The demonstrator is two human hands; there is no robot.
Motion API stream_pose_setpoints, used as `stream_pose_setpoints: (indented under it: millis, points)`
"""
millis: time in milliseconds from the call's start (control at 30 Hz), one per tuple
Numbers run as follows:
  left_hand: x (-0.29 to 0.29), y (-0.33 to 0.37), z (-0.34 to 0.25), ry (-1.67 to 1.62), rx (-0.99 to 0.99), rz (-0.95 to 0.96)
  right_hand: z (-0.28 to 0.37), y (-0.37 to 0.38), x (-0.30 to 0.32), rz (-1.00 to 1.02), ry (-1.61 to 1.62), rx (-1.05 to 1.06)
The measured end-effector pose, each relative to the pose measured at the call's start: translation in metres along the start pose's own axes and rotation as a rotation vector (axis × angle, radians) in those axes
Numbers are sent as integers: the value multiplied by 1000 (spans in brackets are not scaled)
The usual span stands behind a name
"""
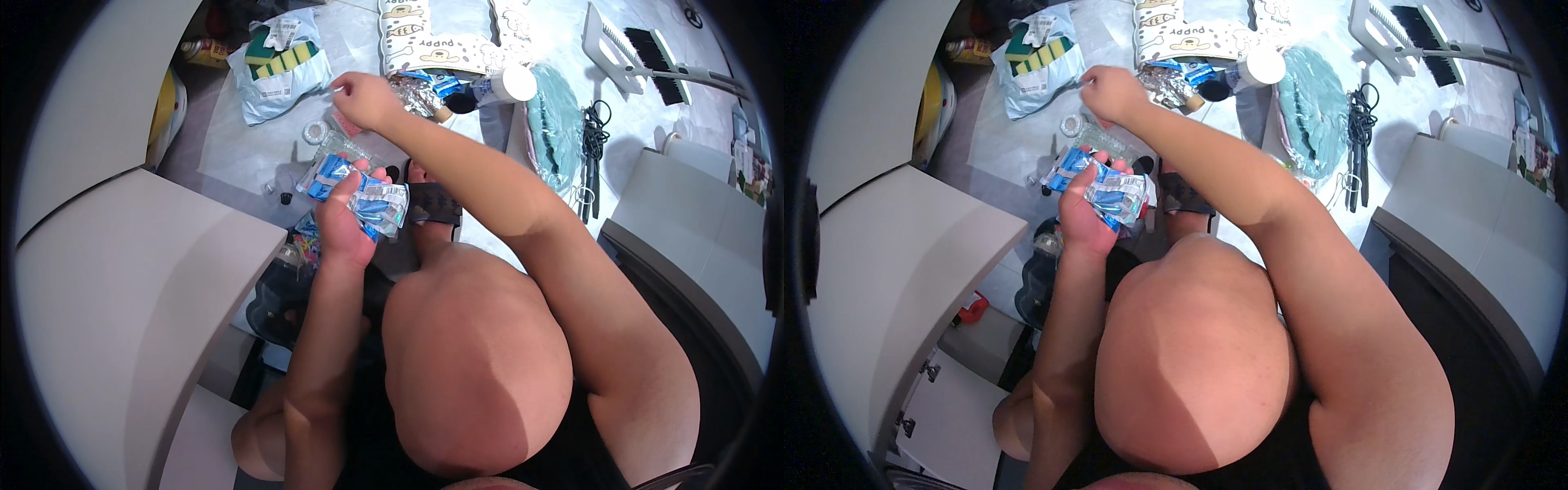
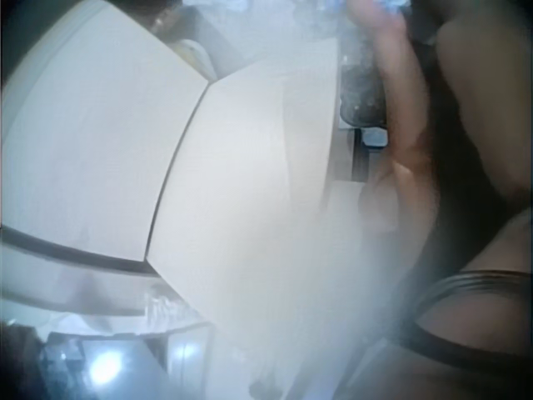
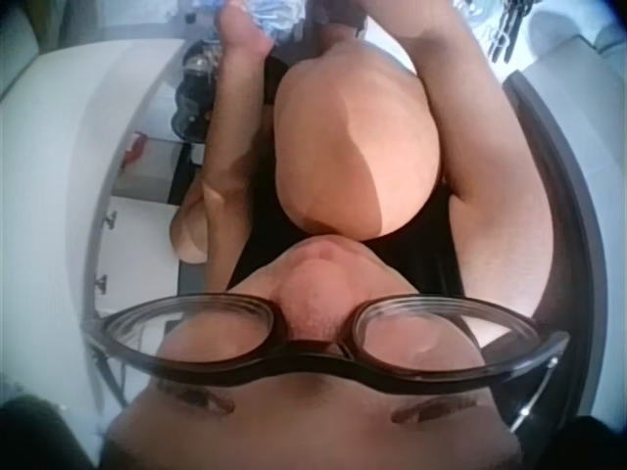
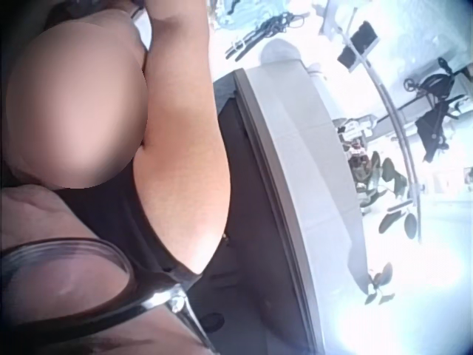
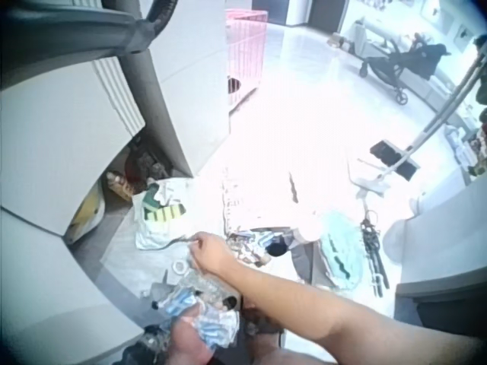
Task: The person organizes items in a low cabinet and on the floor by placing hygiene packets into a stack, handling small plastic bags of colored items, and putting away cleaning sponges and large soft items.
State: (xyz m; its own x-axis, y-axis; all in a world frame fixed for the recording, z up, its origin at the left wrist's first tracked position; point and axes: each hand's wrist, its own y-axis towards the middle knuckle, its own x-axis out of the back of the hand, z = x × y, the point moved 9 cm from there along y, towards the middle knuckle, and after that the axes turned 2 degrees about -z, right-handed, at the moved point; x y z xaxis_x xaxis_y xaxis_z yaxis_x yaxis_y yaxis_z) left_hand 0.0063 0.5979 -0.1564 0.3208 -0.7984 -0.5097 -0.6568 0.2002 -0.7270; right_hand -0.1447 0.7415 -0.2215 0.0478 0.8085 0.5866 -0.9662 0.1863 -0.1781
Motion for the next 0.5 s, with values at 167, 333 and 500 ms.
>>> stream_pose_setpoints:
  millis: [167, 333, 500]
  points:
    - [7, 2, -6, -43, 10, 24, -16, -54, 96, -617, -569, 98]
    - [6, 11, 9, -92, 144, 29, -62, -68, 123, -505, 315, -88]
    - [-1, 14, 9, -19, 154, -36, -1, -131, 117, -204, 393, 117]
